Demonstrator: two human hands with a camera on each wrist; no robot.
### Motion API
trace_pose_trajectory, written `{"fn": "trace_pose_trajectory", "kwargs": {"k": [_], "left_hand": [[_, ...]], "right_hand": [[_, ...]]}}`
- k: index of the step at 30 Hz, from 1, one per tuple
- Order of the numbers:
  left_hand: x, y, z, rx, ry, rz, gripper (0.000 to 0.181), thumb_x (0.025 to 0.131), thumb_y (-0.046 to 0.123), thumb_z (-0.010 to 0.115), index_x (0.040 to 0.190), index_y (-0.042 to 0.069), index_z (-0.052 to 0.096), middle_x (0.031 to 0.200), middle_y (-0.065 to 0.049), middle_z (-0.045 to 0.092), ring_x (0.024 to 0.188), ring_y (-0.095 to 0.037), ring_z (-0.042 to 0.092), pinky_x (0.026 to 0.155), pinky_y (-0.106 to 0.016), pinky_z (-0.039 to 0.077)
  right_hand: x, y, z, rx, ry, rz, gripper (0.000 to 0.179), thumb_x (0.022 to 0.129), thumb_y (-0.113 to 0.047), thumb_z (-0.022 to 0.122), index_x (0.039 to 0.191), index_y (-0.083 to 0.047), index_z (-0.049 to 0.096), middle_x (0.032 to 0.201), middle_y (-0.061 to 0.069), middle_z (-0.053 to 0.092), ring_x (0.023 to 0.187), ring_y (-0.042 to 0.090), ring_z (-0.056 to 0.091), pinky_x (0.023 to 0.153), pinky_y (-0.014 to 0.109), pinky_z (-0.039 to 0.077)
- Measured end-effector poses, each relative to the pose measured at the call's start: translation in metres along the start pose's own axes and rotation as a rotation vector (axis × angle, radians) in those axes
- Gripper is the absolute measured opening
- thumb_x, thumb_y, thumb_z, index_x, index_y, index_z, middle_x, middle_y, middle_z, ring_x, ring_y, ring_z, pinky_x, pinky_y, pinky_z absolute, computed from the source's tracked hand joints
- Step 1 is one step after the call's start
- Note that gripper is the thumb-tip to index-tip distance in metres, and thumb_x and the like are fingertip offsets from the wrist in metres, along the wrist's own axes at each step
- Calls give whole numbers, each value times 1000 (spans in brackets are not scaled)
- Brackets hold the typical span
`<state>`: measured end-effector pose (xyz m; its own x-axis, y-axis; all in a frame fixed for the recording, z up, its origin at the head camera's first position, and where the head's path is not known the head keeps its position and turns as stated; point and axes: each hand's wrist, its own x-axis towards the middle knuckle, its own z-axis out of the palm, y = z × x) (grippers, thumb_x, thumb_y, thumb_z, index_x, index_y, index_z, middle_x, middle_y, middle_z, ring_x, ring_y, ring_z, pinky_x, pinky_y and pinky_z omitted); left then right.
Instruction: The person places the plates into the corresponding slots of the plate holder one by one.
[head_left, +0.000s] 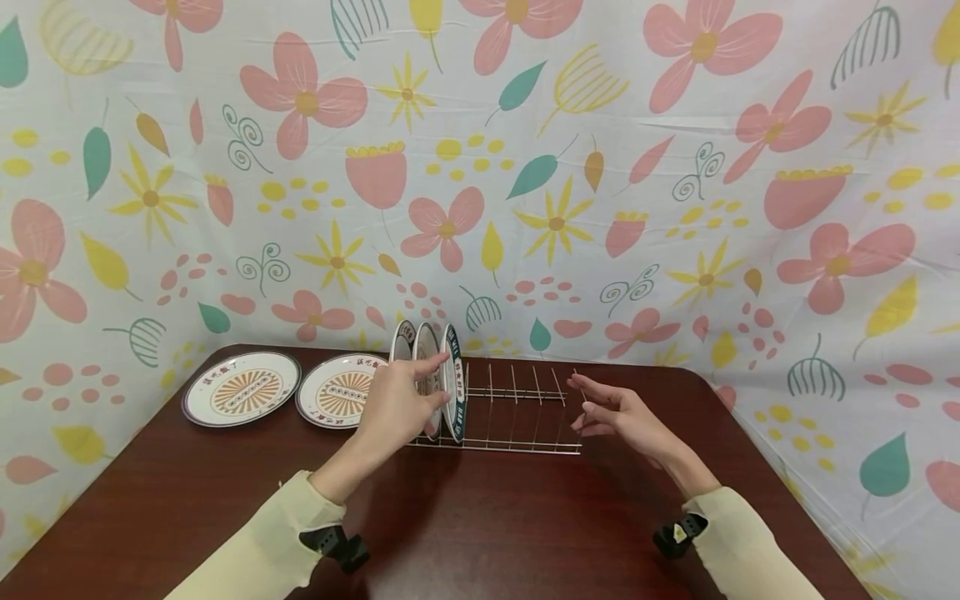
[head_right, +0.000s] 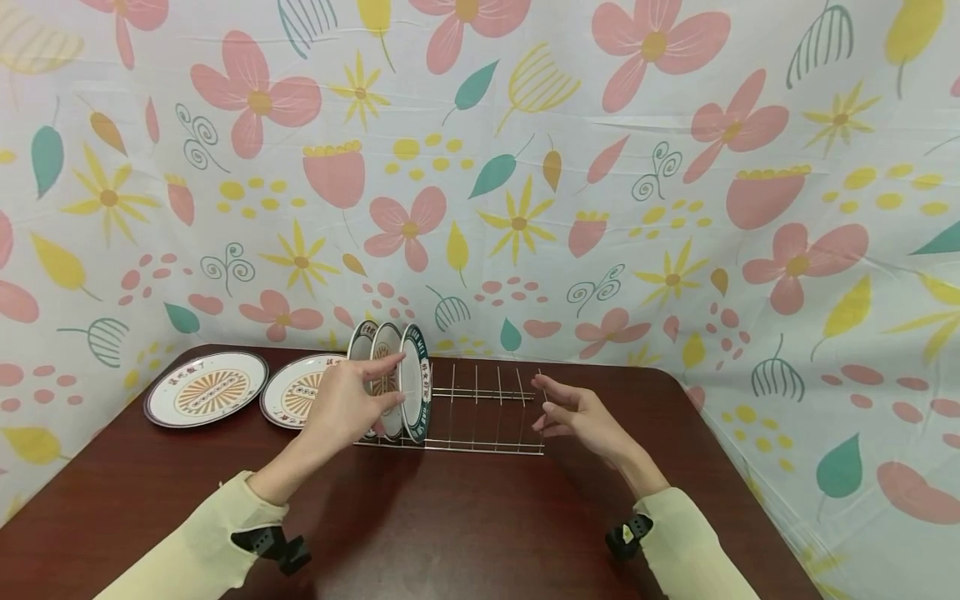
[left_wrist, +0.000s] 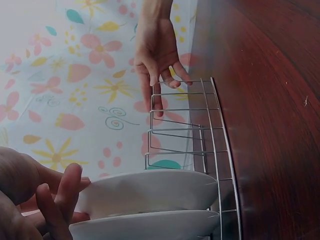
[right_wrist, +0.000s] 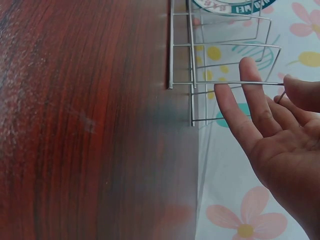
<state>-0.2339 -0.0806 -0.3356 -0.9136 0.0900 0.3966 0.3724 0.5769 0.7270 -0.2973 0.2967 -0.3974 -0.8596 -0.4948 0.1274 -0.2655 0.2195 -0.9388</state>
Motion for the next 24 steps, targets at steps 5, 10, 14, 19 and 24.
{"fn": "trace_pose_trajectory", "kwargs": {"k": [5, 10, 14, 19, 24], "left_hand": [[0, 0, 1, 1, 25, 19, 62, 85, 6, 88, 143, 16, 68, 104, -11, 79, 36, -7, 58, 42, -30, 44], [-2, -2, 0, -34, 17, 19, 63, 85, 4, 87, 143, 15, 67, 125, -13, 73, 39, -10, 62, 38, -29, 42], [-7, -6, -3, -96, 15, 11, 63, 85, 2, 86, 143, 15, 68, 123, -14, 75, 45, -18, 68, 37, -28, 41], [-17, -8, -13, -178, -3, 45, 55, 86, -1, 84, 138, 11, 71, 115, -15, 77, 49, -19, 69, 41, -31, 52], [-29, -9, -30, -226, -47, 91, 45, 88, -4, 81, 131, 7, 74, 106, -16, 78, 49, -20, 68, 45, -34, 57]], "right_hand": [[0, -1, 0, -3, -5, -12, 59, 111, -10, 53, 164, 1, 29, 166, 28, 30, 102, 33, 71, 95, 54, 57], [0, -3, 1, -7, -5, -12, 59, 111, -10, 52, 164, 1, 28, 165, 29, 30, 103, 34, 71, 95, 54, 58], [0, -4, 1, -4, -3, -5, 61, 112, -10, 52, 165, 1, 26, 165, 29, 30, 104, 35, 71, 96, 56, 56], [0, -4, 2, 5, -1, 28, 61, 112, -10, 52, 166, -2, 25, 166, 28, 28, 106, 35, 71, 97, 52, 57], [1, -2, 0, 17, -8, 56, 62, 113, -12, 50, 168, -6, 23, 169, 23, 27, 110, 38, 70, 99, 46, 57]]}}
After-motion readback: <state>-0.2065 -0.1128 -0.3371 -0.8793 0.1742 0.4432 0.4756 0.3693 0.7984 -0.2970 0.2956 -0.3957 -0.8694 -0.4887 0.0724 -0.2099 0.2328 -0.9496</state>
